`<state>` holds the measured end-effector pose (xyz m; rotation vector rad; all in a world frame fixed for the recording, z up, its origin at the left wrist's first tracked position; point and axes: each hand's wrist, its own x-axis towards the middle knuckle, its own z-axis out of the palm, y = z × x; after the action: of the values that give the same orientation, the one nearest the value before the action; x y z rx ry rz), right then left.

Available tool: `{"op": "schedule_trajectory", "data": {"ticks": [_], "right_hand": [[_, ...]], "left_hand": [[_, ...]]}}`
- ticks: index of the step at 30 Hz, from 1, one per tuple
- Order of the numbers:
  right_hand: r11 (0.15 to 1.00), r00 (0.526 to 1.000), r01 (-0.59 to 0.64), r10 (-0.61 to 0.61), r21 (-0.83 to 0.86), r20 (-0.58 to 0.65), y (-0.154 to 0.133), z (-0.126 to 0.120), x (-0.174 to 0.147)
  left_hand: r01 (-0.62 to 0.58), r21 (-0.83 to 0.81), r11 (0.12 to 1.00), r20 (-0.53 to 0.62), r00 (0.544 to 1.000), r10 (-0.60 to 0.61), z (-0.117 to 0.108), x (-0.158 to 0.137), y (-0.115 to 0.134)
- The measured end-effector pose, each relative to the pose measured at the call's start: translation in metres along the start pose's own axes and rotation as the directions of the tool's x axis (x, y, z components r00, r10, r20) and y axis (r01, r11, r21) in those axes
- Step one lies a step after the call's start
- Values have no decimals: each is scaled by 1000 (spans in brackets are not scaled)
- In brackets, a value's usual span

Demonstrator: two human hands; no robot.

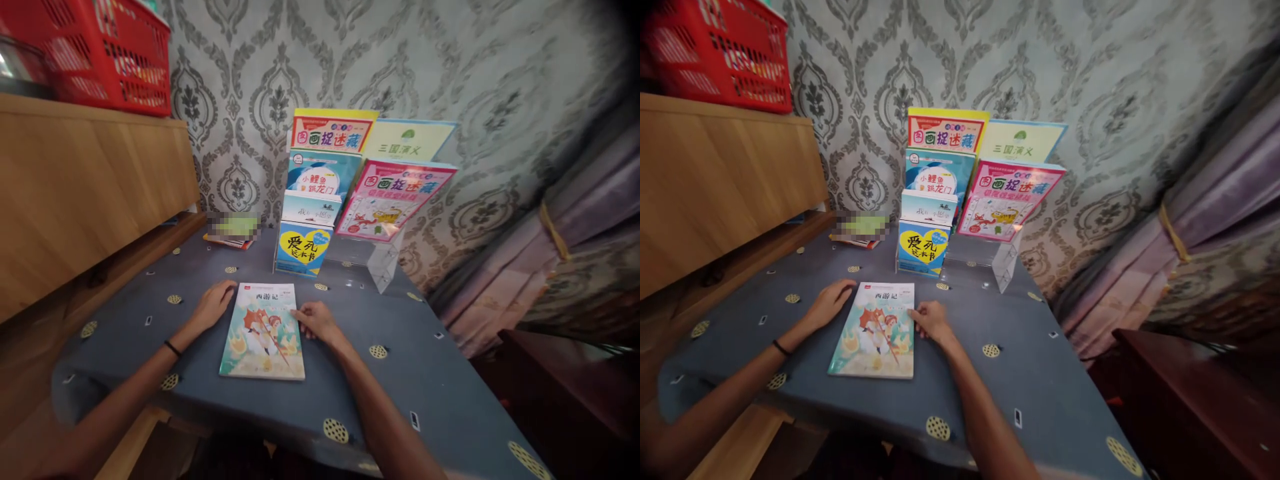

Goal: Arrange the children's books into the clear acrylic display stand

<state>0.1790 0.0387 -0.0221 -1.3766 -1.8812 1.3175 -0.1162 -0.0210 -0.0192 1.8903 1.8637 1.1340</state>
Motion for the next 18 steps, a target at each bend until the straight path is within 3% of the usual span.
{"op": "schedule_trajectory", "data": {"ticks": [3, 5, 8, 10, 13, 18], "right_hand": [[973, 981, 43, -84, -225, -177, -6, 0, -7], [892, 930, 147, -272, -428, -246, -10, 6, -10], [725, 842, 377, -528, -576, -113, -8, 19, -8], [698, 845, 428, -535, -574, -21, 0, 26, -2], [713, 892, 385, -450, -586, 38, 12, 30, 7], [644, 891, 378, -448, -666, 72, 9, 25, 9]], "left_hand": [[-91, 13, 996, 57, 994, 90, 7, 2, -4], [-146, 30, 989, 86, 986, 143, 10, 3, -8], [-163, 48, 985, 92, 983, 158, 14, 3, -14], [-162, 41, 986, 92, 983, 158, 14, 5, -19], [-152, -10, 988, 87, 984, 152, 14, 9, -26], [-82, -123, 989, 55, 994, 90, 13, 16, -34]]}}
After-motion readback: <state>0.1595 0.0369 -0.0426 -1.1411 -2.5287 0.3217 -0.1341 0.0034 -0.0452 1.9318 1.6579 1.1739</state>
